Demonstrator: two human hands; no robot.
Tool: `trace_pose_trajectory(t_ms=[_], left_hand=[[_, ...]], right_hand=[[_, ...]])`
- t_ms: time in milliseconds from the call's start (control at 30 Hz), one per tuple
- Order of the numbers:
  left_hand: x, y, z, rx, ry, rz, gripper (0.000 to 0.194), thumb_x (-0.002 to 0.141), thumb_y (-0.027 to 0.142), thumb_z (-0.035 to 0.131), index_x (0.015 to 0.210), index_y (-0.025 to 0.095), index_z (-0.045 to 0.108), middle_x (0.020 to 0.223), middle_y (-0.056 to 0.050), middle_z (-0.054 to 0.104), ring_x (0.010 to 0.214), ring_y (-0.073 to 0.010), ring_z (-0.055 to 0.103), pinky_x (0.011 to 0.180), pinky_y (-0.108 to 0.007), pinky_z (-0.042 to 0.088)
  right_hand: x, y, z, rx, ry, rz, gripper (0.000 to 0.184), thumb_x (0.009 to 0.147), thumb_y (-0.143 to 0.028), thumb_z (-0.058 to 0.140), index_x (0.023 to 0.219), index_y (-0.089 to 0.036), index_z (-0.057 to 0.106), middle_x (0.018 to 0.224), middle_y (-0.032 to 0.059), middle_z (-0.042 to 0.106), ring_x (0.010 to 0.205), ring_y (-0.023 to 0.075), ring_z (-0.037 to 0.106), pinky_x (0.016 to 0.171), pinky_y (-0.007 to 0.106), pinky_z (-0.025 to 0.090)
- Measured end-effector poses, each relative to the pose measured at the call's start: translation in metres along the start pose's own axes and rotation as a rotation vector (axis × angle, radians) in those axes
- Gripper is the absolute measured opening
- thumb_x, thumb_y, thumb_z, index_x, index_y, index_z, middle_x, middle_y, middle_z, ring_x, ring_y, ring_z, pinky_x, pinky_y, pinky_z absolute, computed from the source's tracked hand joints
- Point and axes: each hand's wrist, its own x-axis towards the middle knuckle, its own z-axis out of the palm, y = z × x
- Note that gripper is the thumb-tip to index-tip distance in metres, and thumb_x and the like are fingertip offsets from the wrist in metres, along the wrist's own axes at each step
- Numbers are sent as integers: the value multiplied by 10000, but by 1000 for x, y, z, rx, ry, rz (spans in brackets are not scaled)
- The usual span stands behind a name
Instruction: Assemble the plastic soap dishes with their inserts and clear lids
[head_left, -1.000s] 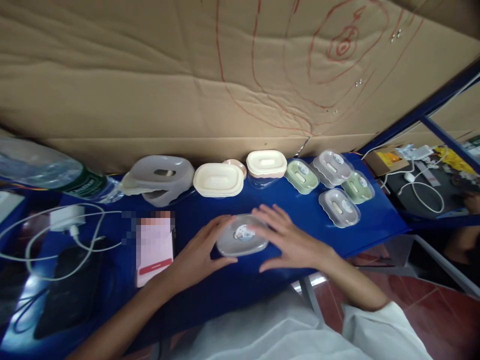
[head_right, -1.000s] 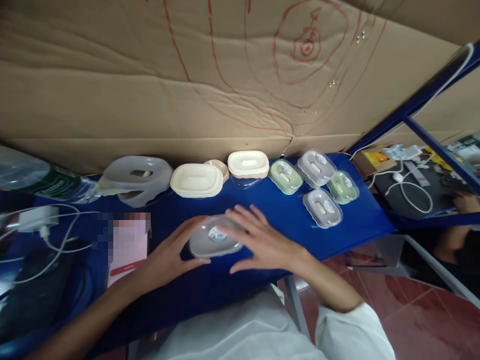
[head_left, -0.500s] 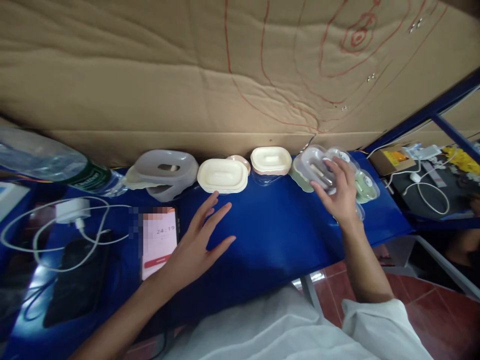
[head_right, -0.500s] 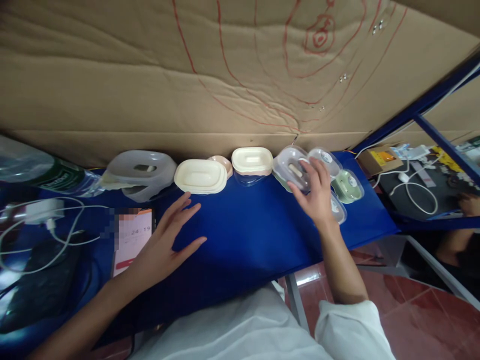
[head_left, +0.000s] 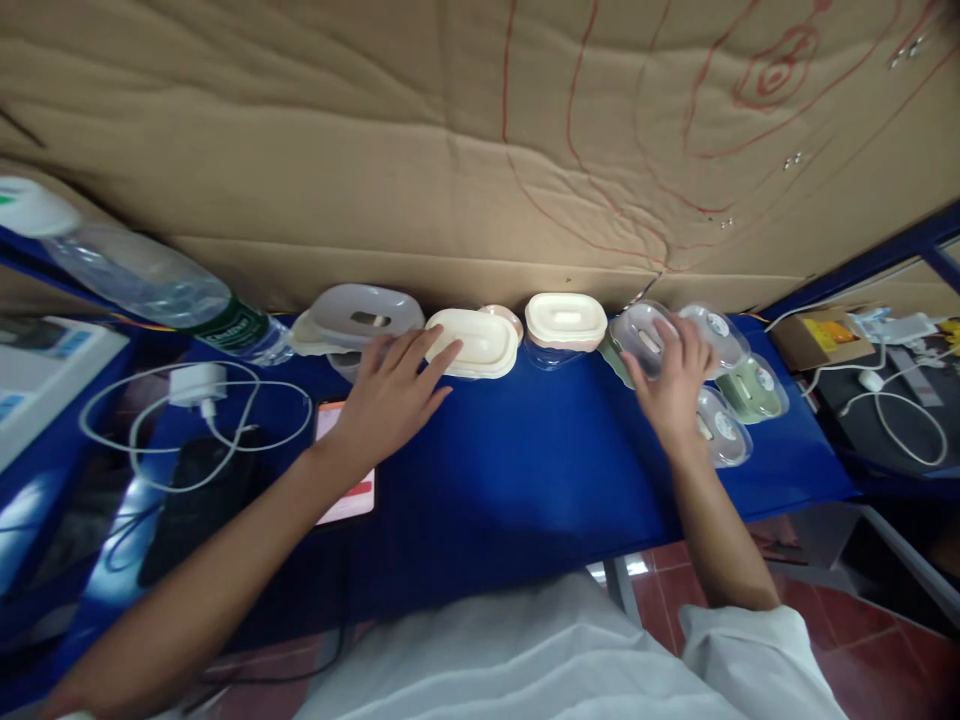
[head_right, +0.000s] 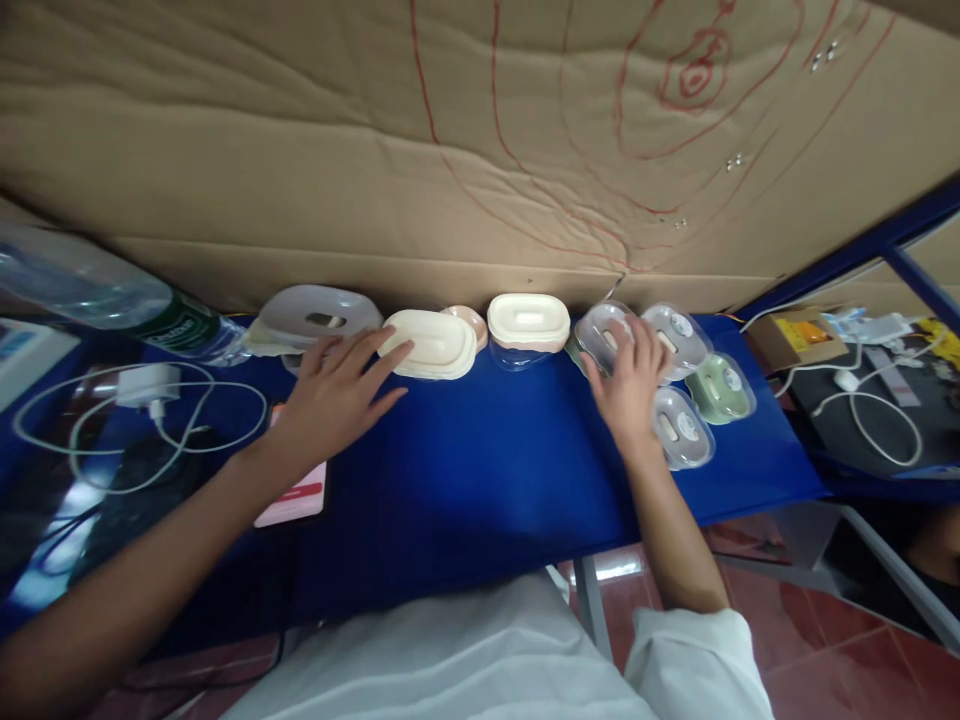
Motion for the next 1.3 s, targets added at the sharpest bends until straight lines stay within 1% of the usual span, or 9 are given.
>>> trace_pose_trajectory(t_ms=[167, 267, 467, 600, 767, 867, 1000, 1167, 1300], left_hand=[[8, 1, -8, 132, 28, -3, 630, 1123, 416, 630, 1705, 243, 459, 1768, -238, 429, 1569, -463, 503, 1286, -699, 306], [-5, -16, -23, 175, 107, -70, 587, 1143, 387, 576, 1698, 237, 458, 1731, -219, 493, 1563, -427, 521, 1304, -661, 277], [-20, -64, -22, 162, 118, -105, 415, 1129, 309, 563, 1522, 194, 634, 1558, -181, 677, 1445, -399, 637, 1246, -644, 366], [-11, -78, -13, 99, 227, -21, 252, 1129, 320, 603, 1299, 212, 754, 1320, -129, 810, 1256, -345, 749, 1188, -579, 459], [-23, -25, -33, 80, 412, 142, 278, 1084, 239, 724, 1353, 174, 692, 1244, -122, 816, 1097, -275, 784, 967, -408, 585], [-42, 28, -33, 41, 322, 287, 299, 1065, 153, 739, 1354, 129, 667, 1210, -117, 817, 1062, -247, 780, 933, -383, 575], [-60, 78, -7, 20, 172, 391, 218, 1126, 140, 617, 1328, 87, 679, 1182, -116, 816, 1041, -248, 776, 878, -392, 564], [-66, 98, 19, 66, 108, 380, 209, 1121, 117, 599, 1296, 80, 707, 1153, -98, 809, 1001, -224, 759, 864, -375, 559], [-66, 104, 28, 118, 84, 364, 219, 1112, 143, 616, 1298, 98, 722, 1149, -94, 806, 999, -242, 753, 848, -387, 567]], right_hand=[[7, -80, 8, 194, -199, -497, 556, 1117, -496, 619, 1620, -262, 587, 1666, 167, 591, 1574, 377, 505, 1299, 578, 344], [19, -117, 25, 279, -240, -666, 549, 1116, -448, 650, 1617, -229, 602, 1680, 161, 589, 1566, 355, 528, 1304, 554, 359], [40, -136, 55, 505, -194, -620, 265, 1135, -368, 639, 1239, -205, 820, 1260, 127, 836, 1256, 298, 763, 1091, 486, 585], [30, -121, 33, 580, -48, -616, 214, 1107, -339, 699, 1221, -196, 809, 1209, 126, 841, 1210, 282, 788, 1077, 459, 628], [-25, -105, -9, 611, -54, -701, 235, 1057, -240, 774, 1279, -166, 765, 1195, 126, 843, 1175, 269, 795, 1050, 446, 635], [-60, -106, -15, 601, -167, -727, 200, 1076, -257, 752, 1247, -155, 769, 1170, 112, 847, 1144, 252, 801, 1034, 420, 642], [-78, -105, -12, 594, -251, -747, 213, 1106, -341, 706, 1155, -151, 791, 1185, 129, 836, 1189, 259, 782, 1067, 423, 630], [-80, -83, -16, 598, -195, -626, 190, 1085, -381, 740, 1055, -201, 790, 1028, 84, 832, 1045, 239, 796, 927, 391, 609], [-84, -77, -14, 495, -326, -643, 563, 1068, -567, 716, 1477, -180, 691, 1431, 194, 750, 1367, 332, 704, 1103, 497, 593]])
